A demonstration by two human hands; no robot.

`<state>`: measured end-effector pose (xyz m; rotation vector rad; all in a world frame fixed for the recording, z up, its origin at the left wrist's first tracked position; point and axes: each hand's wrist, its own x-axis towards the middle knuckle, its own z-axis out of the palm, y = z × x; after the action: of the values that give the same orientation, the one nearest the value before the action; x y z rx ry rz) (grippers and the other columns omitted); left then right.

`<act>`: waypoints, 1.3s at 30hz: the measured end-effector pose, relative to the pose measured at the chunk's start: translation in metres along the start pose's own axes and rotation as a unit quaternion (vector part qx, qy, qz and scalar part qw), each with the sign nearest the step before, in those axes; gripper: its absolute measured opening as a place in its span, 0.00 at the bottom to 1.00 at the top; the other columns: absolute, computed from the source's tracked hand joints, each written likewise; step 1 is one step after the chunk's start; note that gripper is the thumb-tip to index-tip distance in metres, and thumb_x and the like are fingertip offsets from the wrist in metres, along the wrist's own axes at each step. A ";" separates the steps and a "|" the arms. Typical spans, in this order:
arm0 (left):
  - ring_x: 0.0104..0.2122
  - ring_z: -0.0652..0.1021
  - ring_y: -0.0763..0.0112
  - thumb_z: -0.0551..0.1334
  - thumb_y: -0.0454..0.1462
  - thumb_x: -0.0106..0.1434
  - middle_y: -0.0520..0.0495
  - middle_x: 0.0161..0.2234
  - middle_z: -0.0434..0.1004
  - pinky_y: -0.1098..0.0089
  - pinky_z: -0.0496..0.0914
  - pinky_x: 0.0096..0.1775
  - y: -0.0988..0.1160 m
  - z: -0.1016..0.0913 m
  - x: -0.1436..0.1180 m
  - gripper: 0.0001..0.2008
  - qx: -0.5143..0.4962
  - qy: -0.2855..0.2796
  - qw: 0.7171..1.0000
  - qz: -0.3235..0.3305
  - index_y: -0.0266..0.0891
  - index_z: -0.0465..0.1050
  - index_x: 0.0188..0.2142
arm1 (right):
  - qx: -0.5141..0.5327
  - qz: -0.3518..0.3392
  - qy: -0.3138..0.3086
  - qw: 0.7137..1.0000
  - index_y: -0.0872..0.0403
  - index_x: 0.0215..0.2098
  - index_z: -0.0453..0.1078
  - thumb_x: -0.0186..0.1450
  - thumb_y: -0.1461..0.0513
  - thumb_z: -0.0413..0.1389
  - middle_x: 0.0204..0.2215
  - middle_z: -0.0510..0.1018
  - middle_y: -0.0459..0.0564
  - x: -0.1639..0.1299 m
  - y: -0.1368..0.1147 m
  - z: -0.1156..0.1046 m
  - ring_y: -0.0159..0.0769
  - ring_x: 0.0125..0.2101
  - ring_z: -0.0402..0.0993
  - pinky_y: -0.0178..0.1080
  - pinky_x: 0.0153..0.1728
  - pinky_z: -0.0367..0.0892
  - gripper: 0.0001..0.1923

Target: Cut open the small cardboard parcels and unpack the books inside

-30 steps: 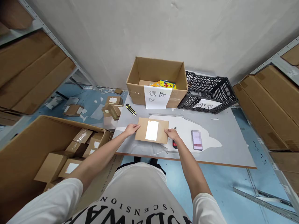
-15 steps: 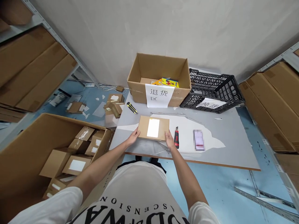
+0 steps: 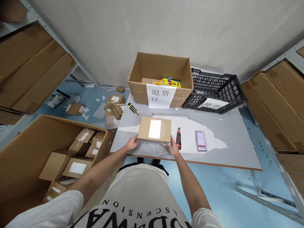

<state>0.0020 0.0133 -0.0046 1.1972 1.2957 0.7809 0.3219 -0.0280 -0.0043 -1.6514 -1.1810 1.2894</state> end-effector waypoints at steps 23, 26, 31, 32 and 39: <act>0.34 0.77 0.64 0.52 0.48 0.62 0.49 0.29 0.79 0.73 0.65 0.35 0.111 -0.021 -0.005 0.21 0.304 0.032 0.949 0.077 0.38 0.77 0.39 | -0.309 -0.070 -0.010 0.948 0.54 0.28 0.72 0.62 0.47 0.46 0.23 0.78 0.50 0.005 -0.111 -0.038 0.39 0.27 0.73 0.35 0.28 0.62 0.22; 0.34 0.77 0.65 0.52 0.49 0.62 0.48 0.30 0.80 0.73 0.65 0.33 0.117 -0.018 0.000 0.21 0.322 0.040 0.945 0.033 0.38 0.78 0.38 | -0.324 -0.039 -0.016 0.945 0.53 0.21 0.70 0.62 0.46 0.45 0.21 0.77 0.49 0.011 -0.117 -0.038 0.37 0.26 0.72 0.34 0.28 0.61 0.25; 0.37 0.77 0.63 0.55 0.49 0.60 0.46 0.31 0.81 0.73 0.65 0.33 0.115 -0.013 0.004 0.20 0.341 0.047 0.939 -0.018 0.40 0.79 0.37 | -0.305 0.001 -0.029 0.952 0.53 0.18 0.69 0.61 0.46 0.46 0.21 0.77 0.49 0.023 -0.109 -0.030 0.37 0.26 0.73 0.34 0.30 0.62 0.25; 0.37 0.78 0.62 0.56 0.49 0.59 0.46 0.32 0.81 0.73 0.65 0.34 0.113 -0.013 0.004 0.19 0.340 0.045 0.939 -0.019 0.41 0.79 0.38 | -0.305 0.002 -0.027 0.952 0.53 0.18 0.70 0.61 0.46 0.46 0.21 0.77 0.49 0.026 -0.107 -0.029 0.37 0.26 0.74 0.34 0.30 0.62 0.25; 0.41 0.78 0.62 0.62 0.50 0.53 0.50 0.40 0.80 0.73 0.68 0.39 0.097 -0.012 0.003 0.24 0.274 0.030 0.961 0.003 0.42 0.75 0.46 | -0.295 0.010 -0.016 0.955 0.54 0.24 0.74 0.61 0.44 0.46 0.22 0.79 0.50 0.034 -0.102 -0.029 0.37 0.27 0.75 0.33 0.29 0.63 0.26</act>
<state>0.0089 0.0437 0.0884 1.6215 1.6192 0.4716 0.3292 0.0367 0.0863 -2.0630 -1.6856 1.0282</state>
